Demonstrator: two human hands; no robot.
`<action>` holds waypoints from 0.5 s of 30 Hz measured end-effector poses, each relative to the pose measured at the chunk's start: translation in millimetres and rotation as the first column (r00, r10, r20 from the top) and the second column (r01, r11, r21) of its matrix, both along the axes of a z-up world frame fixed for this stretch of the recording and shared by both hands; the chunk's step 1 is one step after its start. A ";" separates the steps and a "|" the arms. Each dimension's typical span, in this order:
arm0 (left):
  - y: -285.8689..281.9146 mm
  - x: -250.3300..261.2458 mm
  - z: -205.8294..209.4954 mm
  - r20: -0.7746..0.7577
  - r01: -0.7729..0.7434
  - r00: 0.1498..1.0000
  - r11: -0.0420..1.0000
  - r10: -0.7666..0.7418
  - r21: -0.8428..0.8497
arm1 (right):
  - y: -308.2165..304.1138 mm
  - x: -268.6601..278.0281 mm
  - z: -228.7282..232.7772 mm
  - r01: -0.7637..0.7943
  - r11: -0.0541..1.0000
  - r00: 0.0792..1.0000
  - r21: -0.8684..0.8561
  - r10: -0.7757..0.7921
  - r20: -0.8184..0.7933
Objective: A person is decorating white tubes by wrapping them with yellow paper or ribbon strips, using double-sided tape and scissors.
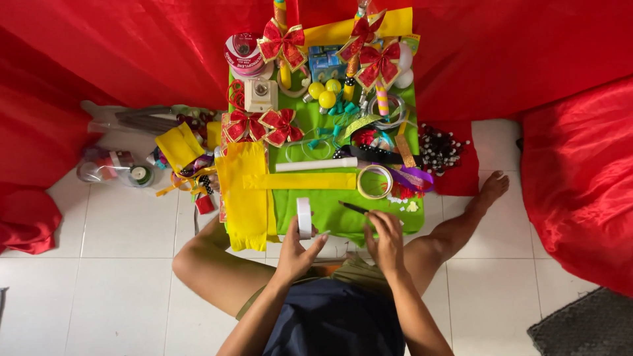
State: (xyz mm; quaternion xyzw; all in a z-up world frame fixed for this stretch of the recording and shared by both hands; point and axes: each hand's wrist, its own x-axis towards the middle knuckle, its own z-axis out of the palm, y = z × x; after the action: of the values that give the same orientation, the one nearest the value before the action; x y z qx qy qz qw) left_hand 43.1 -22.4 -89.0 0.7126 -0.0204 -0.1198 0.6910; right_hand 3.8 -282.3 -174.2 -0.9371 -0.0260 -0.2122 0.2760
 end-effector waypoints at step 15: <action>-32.4 12.1 48.9 -0.149 0.522 0.783 0.769 -0.604 -0.370 | -8.1 12.8 82.0 -0.263 0.933 0.961 0.245 0.277 -0.024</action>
State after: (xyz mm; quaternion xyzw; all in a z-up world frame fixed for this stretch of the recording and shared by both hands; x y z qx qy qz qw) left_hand 55.2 -54.9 -40.2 0.5339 -0.1627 -0.4106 0.7210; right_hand 16.6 -290.4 -92.2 -0.8901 -0.1208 -0.1465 0.4142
